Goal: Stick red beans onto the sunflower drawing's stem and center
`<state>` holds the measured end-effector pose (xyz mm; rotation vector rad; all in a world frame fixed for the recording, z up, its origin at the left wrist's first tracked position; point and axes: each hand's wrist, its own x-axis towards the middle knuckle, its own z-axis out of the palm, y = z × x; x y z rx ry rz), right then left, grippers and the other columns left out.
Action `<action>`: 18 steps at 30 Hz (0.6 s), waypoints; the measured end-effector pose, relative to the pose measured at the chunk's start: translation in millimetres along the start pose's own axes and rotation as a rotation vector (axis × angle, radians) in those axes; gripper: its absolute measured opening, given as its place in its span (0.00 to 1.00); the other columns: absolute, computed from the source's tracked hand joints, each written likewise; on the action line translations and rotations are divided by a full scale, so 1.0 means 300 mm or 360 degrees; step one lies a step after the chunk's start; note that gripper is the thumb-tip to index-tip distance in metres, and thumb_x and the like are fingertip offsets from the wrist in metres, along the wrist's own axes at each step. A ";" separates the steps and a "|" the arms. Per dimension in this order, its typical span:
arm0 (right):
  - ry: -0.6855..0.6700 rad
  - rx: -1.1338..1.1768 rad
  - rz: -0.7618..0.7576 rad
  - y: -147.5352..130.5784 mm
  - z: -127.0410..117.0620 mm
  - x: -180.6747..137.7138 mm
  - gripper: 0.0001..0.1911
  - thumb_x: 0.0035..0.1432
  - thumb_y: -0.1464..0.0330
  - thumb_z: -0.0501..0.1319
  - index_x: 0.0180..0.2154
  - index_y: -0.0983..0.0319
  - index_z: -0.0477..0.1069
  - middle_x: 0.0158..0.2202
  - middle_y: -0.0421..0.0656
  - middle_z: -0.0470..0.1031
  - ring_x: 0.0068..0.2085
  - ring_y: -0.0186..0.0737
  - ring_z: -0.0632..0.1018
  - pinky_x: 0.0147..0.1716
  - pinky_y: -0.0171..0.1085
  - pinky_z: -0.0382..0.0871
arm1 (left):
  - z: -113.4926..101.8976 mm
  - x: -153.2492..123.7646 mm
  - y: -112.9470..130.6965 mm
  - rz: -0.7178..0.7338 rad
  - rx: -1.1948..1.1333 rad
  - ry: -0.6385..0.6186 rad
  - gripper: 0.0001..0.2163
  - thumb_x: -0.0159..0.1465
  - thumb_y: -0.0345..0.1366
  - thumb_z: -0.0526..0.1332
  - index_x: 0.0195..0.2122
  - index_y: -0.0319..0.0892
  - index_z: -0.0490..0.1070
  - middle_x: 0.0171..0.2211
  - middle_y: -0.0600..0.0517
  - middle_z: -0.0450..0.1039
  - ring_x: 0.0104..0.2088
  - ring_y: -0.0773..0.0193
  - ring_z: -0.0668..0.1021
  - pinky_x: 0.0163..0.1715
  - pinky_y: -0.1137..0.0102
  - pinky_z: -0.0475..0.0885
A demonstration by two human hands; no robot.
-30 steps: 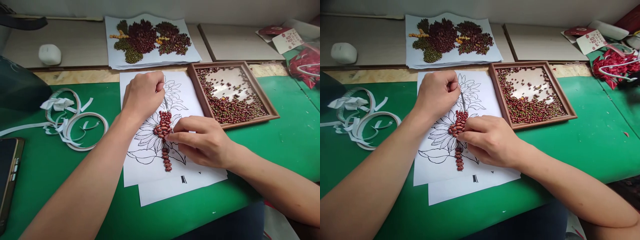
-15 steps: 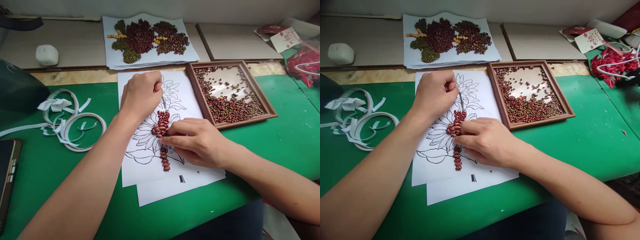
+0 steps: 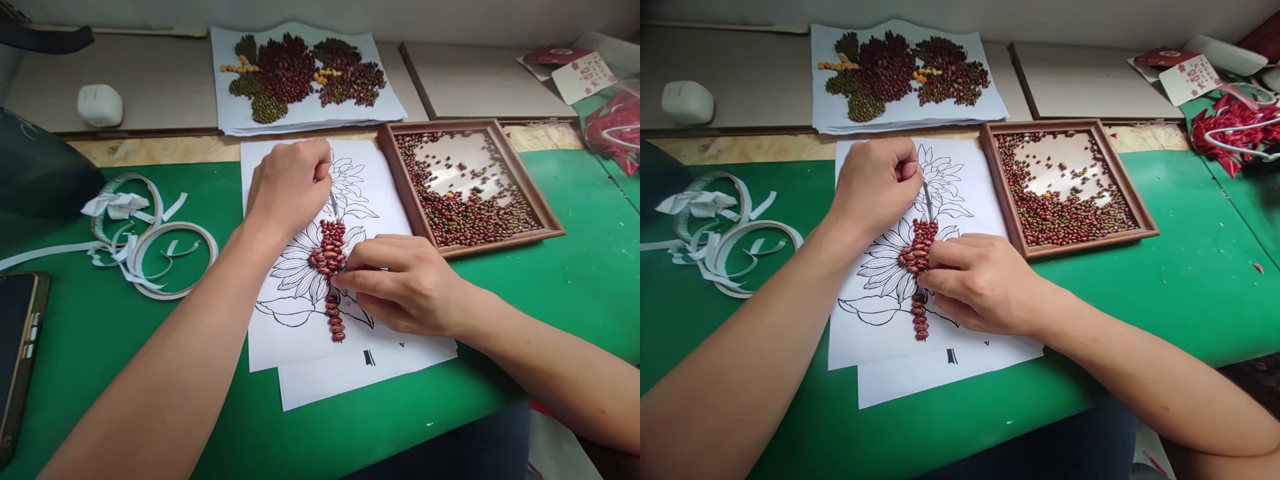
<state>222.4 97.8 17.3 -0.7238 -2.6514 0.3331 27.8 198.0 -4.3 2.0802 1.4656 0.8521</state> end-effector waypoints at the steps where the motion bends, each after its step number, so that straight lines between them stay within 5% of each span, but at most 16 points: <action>1: -0.0007 -0.0007 -0.0003 0.001 0.001 -0.001 0.11 0.72 0.72 0.56 0.41 0.63 0.78 0.34 0.44 0.74 0.31 0.38 0.70 0.33 0.40 0.62 | 0.000 0.000 0.000 0.0004 0.0002 -0.0001 0.12 0.62 0.31 0.61 0.24 0.46 0.61 0.25 0.50 0.69 0.31 0.55 0.72 0.32 0.61 0.60; 12: -0.0079 -0.0160 -0.0004 -0.008 0.001 -0.003 0.09 0.69 0.74 0.56 0.41 0.61 0.76 0.35 0.43 0.75 0.31 0.38 0.71 0.34 0.40 0.62 | 0.000 0.000 -0.002 0.0017 0.0055 0.0003 0.12 0.61 0.31 0.61 0.24 0.47 0.60 0.25 0.51 0.69 0.30 0.56 0.71 0.32 0.60 0.60; 18: 0.0069 -0.0147 -0.0017 -0.014 -0.005 0.003 0.10 0.69 0.74 0.55 0.44 0.62 0.75 0.34 0.43 0.75 0.30 0.37 0.69 0.31 0.39 0.61 | -0.001 0.001 -0.002 0.0019 0.0022 0.0007 0.13 0.61 0.32 0.61 0.23 0.47 0.59 0.24 0.50 0.68 0.29 0.56 0.70 0.31 0.60 0.59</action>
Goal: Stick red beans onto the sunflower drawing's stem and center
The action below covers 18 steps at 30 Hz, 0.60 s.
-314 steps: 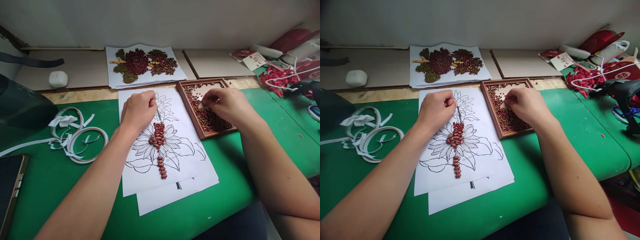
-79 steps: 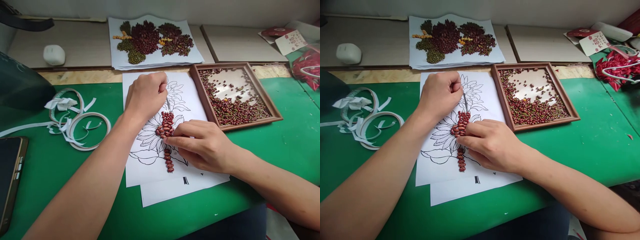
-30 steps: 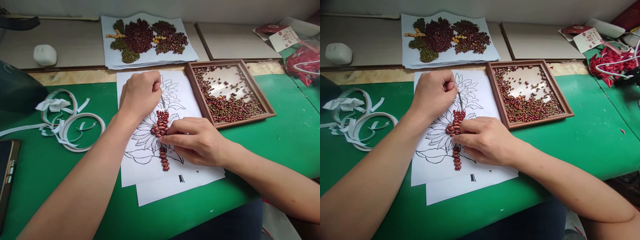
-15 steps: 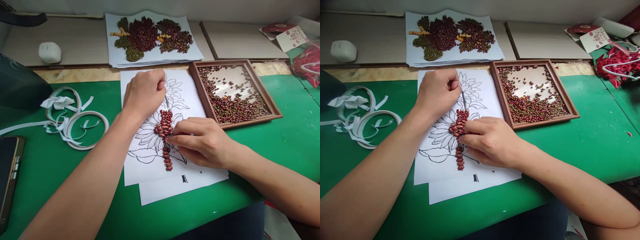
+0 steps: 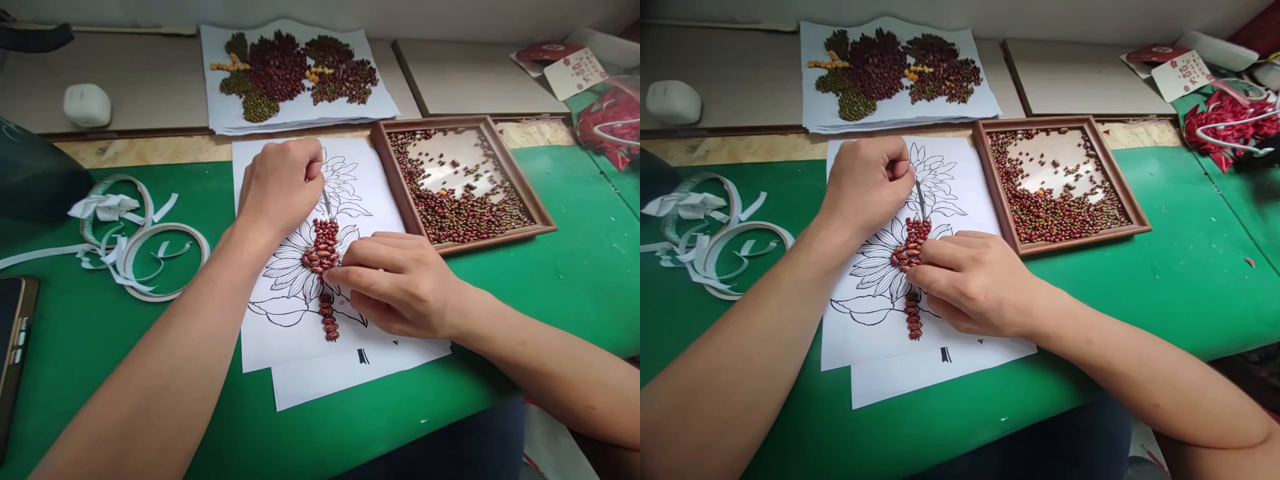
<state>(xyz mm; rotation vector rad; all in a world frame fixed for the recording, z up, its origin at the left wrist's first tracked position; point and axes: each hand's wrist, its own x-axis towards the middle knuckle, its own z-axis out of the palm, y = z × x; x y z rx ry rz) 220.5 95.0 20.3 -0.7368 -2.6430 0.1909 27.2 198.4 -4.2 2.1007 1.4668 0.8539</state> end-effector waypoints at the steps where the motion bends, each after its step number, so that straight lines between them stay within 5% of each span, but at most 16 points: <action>1: -0.0003 -0.0005 0.0002 0.000 -0.001 0.000 0.10 0.70 0.74 0.55 0.45 0.62 0.76 0.34 0.43 0.75 0.30 0.37 0.69 0.31 0.39 0.61 | 0.000 0.000 0.000 -0.0004 0.0006 -0.0004 0.13 0.62 0.32 0.61 0.23 0.47 0.58 0.25 0.50 0.69 0.29 0.56 0.70 0.31 0.60 0.59; 18: -0.0227 0.0069 0.0058 0.008 -0.002 0.003 0.11 0.70 0.73 0.56 0.45 0.62 0.77 0.35 0.43 0.75 0.32 0.37 0.71 0.33 0.39 0.61 | 0.003 0.000 -0.008 0.0020 -0.0030 0.0027 0.10 0.62 0.36 0.62 0.24 0.50 0.64 0.24 0.49 0.69 0.32 0.51 0.73 0.30 0.59 0.61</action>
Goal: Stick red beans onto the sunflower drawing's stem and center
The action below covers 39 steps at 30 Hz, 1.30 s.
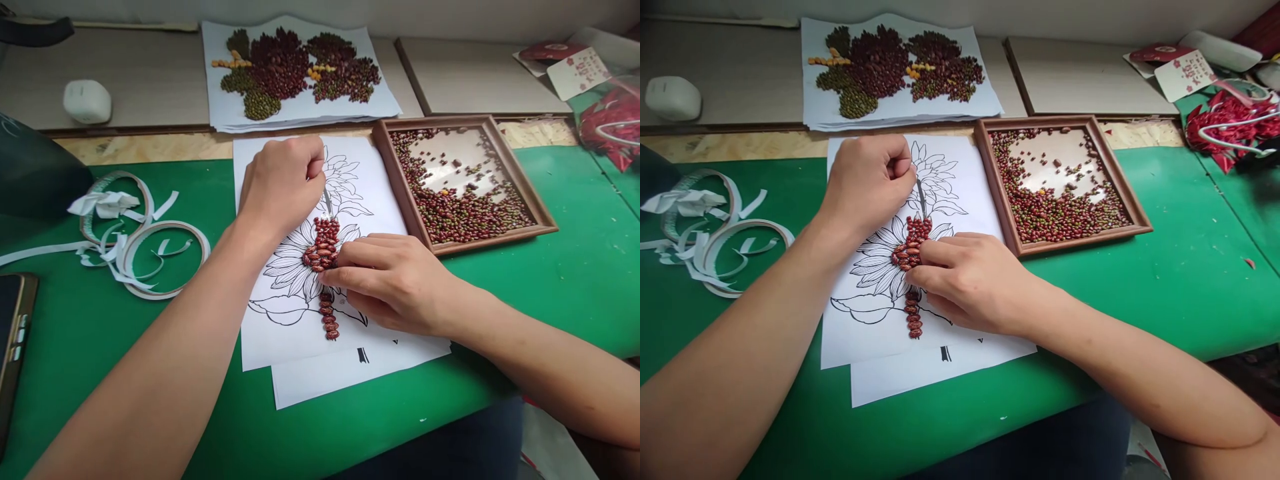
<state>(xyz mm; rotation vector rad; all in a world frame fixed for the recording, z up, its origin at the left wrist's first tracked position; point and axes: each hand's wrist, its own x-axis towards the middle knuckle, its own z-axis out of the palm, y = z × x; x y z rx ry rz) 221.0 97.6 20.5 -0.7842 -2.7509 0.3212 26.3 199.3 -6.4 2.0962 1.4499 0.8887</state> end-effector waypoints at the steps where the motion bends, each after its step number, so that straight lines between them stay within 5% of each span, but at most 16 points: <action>1: 0.0009 0.0002 -0.0002 0.000 0.000 0.000 0.10 0.70 0.73 0.56 0.45 0.62 0.77 0.35 0.43 0.75 0.32 0.37 0.71 0.33 0.39 0.61 | 0.000 0.000 0.000 0.0000 0.0002 0.0003 0.09 0.61 0.36 0.62 0.24 0.50 0.65 0.23 0.49 0.69 0.32 0.51 0.73 0.30 0.59 0.61; 7: 0.0065 0.0032 -0.0024 0.003 0.010 0.002 0.10 0.70 0.74 0.57 0.45 0.62 0.77 0.35 0.43 0.76 0.31 0.37 0.71 0.32 0.39 0.63 | -0.001 0.000 0.000 0.0003 0.0009 0.0001 0.09 0.61 0.38 0.61 0.24 0.51 0.65 0.23 0.48 0.69 0.31 0.50 0.72 0.30 0.58 0.61; 13: 0.0372 -0.0006 0.0063 0.015 -0.008 -0.014 0.13 0.70 0.74 0.54 0.47 0.59 0.76 0.34 0.43 0.76 0.32 0.37 0.72 0.32 0.40 0.66 | -0.001 0.001 0.000 -0.0002 0.0033 0.0003 0.10 0.61 0.36 0.60 0.23 0.50 0.62 0.25 0.49 0.71 0.30 0.52 0.71 0.30 0.59 0.59; 23: 0.0086 -0.0096 -0.0107 0.029 0.017 -0.022 0.11 0.73 0.70 0.55 0.45 0.60 0.77 0.36 0.43 0.73 0.32 0.37 0.70 0.33 0.40 0.61 | -0.002 0.002 0.000 0.0006 0.0057 -0.0028 0.13 0.62 0.32 0.61 0.23 0.48 0.58 0.25 0.50 0.70 0.31 0.54 0.71 0.32 0.60 0.59; 30: 0.0088 -0.0056 -0.0082 0.020 0.005 -0.011 0.10 0.70 0.73 0.56 0.39 0.61 0.77 0.35 0.43 0.74 0.30 0.37 0.69 0.32 0.39 0.59 | -0.001 -0.003 0.001 0.0020 0.0100 -0.0041 0.13 0.61 0.30 0.61 0.24 0.47 0.57 0.25 0.51 0.69 0.29 0.57 0.68 0.31 0.61 0.57; 39: 0.0104 -0.0036 -0.0100 0.016 0.002 -0.006 0.11 0.70 0.71 0.58 0.47 0.61 0.78 0.35 0.43 0.75 0.31 0.36 0.70 0.33 0.38 0.60 | -0.001 -0.001 0.004 0.0003 0.0103 -0.0028 0.13 0.61 0.32 0.61 0.24 0.47 0.58 0.25 0.50 0.70 0.29 0.57 0.69 0.31 0.61 0.57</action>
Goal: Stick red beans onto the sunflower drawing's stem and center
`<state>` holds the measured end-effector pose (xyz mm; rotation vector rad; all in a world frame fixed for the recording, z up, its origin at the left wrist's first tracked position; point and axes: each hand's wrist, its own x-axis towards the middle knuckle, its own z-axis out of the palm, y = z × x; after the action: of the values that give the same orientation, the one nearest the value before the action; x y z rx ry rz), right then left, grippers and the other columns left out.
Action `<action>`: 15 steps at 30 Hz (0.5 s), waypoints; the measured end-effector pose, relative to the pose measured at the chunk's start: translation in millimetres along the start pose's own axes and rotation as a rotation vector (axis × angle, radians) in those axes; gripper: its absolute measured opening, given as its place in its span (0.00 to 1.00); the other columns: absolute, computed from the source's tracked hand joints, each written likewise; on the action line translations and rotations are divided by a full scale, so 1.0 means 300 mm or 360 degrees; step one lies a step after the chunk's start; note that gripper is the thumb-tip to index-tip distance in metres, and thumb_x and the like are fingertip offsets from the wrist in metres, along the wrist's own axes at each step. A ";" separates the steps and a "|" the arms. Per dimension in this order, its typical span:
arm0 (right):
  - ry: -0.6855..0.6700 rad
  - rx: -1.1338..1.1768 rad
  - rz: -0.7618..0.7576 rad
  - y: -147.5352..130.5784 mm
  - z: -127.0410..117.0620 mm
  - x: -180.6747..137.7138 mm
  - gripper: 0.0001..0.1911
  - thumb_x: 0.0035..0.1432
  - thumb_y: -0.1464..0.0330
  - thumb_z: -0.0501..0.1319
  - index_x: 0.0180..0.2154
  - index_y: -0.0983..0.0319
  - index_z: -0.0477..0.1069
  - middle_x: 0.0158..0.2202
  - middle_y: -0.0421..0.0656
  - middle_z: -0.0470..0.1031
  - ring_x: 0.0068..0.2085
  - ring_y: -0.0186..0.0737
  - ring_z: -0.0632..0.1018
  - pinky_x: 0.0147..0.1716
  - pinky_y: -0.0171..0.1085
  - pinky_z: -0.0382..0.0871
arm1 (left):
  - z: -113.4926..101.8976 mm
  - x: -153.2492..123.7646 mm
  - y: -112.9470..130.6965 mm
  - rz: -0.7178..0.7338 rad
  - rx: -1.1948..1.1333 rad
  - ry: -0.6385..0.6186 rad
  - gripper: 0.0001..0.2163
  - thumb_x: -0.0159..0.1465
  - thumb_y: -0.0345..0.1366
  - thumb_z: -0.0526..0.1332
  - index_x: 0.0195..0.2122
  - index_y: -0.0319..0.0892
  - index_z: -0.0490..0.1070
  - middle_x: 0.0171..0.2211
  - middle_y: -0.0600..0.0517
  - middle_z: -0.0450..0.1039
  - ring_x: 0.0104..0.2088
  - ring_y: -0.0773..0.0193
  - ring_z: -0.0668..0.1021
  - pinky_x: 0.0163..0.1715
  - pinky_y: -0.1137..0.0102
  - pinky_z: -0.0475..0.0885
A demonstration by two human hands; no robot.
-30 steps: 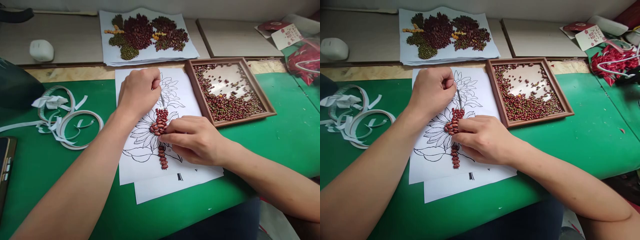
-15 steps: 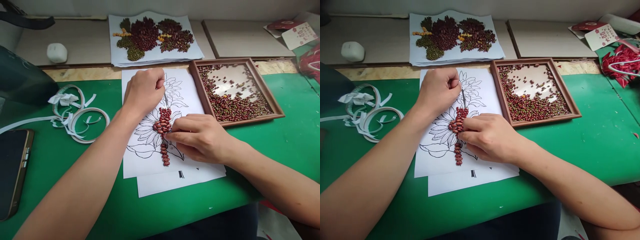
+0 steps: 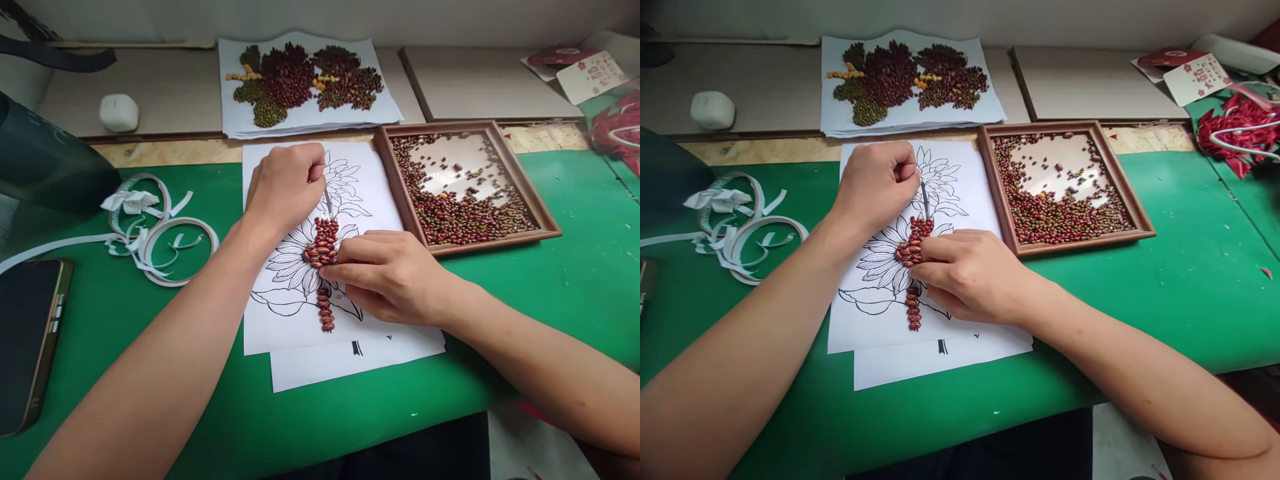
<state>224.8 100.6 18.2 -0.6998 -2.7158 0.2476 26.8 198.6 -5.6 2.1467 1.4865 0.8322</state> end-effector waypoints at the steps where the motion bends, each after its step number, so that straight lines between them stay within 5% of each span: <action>1: 0.0000 0.0002 -0.0004 0.001 0.001 0.000 0.11 0.70 0.71 0.58 0.47 0.61 0.78 0.35 0.43 0.75 0.31 0.36 0.70 0.33 0.38 0.60 | 0.000 0.000 0.000 0.0002 -0.0003 0.0004 0.13 0.61 0.32 0.61 0.24 0.47 0.58 0.25 0.50 0.70 0.29 0.57 0.69 0.31 0.61 0.57; 15: 0.0047 0.0074 0.0005 0.016 0.018 -0.014 0.10 0.68 0.73 0.57 0.45 0.61 0.78 0.35 0.44 0.75 0.30 0.37 0.69 0.31 0.38 0.59 | -0.001 -0.005 0.000 0.0009 -0.0031 -0.0003 0.14 0.61 0.27 0.60 0.24 0.46 0.56 0.24 0.51 0.67 0.29 0.56 0.71 0.31 0.61 0.55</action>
<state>228.5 102.3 11.1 -0.6893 -2.6724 0.2975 26.3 197.1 -5.7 2.1380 1.4664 0.8428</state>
